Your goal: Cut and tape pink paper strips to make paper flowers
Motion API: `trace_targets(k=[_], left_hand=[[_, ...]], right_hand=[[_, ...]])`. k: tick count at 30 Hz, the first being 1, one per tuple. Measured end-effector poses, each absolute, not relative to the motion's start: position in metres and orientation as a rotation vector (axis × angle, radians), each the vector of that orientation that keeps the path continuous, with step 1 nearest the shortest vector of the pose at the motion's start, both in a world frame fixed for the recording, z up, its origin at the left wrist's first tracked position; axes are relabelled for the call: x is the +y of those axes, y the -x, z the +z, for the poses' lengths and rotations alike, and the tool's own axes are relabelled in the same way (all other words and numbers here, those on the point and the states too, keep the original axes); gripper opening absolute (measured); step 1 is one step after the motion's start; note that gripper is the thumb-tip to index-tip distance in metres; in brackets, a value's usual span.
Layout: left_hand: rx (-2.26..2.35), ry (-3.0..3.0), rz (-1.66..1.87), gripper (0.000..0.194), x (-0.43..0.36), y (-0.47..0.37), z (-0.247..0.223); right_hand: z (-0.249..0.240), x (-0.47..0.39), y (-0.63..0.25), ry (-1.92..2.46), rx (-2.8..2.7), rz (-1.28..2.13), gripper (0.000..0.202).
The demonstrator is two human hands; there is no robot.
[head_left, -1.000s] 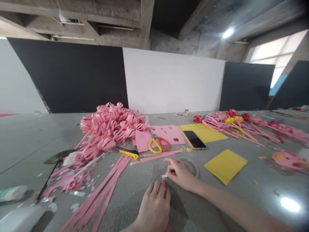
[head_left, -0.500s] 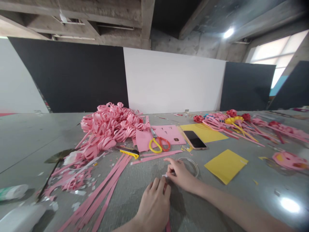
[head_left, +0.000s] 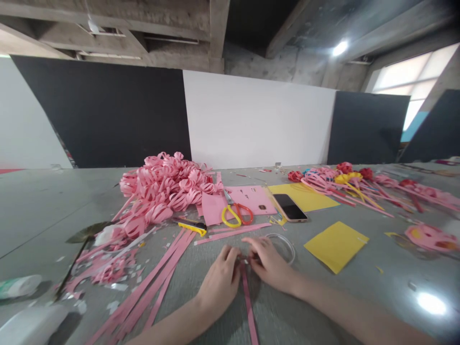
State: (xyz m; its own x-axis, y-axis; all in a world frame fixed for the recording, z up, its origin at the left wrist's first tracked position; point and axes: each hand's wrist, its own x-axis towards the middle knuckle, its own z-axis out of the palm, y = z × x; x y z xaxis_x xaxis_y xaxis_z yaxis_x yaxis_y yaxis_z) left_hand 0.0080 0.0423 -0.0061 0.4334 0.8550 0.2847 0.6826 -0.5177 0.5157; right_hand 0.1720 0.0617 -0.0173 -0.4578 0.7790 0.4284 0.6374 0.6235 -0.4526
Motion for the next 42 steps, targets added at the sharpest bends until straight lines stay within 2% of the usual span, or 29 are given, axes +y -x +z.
trace_targets(k=[11,18,24,36,42], left_hand=[[1.193,-2.186,0.878,0.02,0.052,-0.005,-0.003],[1.172,-2.181,0.825,0.018,0.052,-0.006,-0.003],[1.198,-2.161,0.831,0.017,0.054,-0.006,-0.005],[1.256,-2.243,0.848,0.015,0.049,-0.006,-0.004],[1.286,-2.52,0.782,0.02,0.044,-0.008,-0.005]], right_hand=[[-0.014,0.058,-0.172,1.061,-2.18,0.257,0.035],[-0.015,0.059,-0.171,1.272,-2.057,0.072,0.017],[-0.006,0.049,-0.168,1.123,-2.221,0.075,0.01],[-0.008,0.049,-0.168,1.066,-2.315,0.114,0.014],[-0.01,0.051,-0.169,1.052,-2.332,0.124,0.016]])
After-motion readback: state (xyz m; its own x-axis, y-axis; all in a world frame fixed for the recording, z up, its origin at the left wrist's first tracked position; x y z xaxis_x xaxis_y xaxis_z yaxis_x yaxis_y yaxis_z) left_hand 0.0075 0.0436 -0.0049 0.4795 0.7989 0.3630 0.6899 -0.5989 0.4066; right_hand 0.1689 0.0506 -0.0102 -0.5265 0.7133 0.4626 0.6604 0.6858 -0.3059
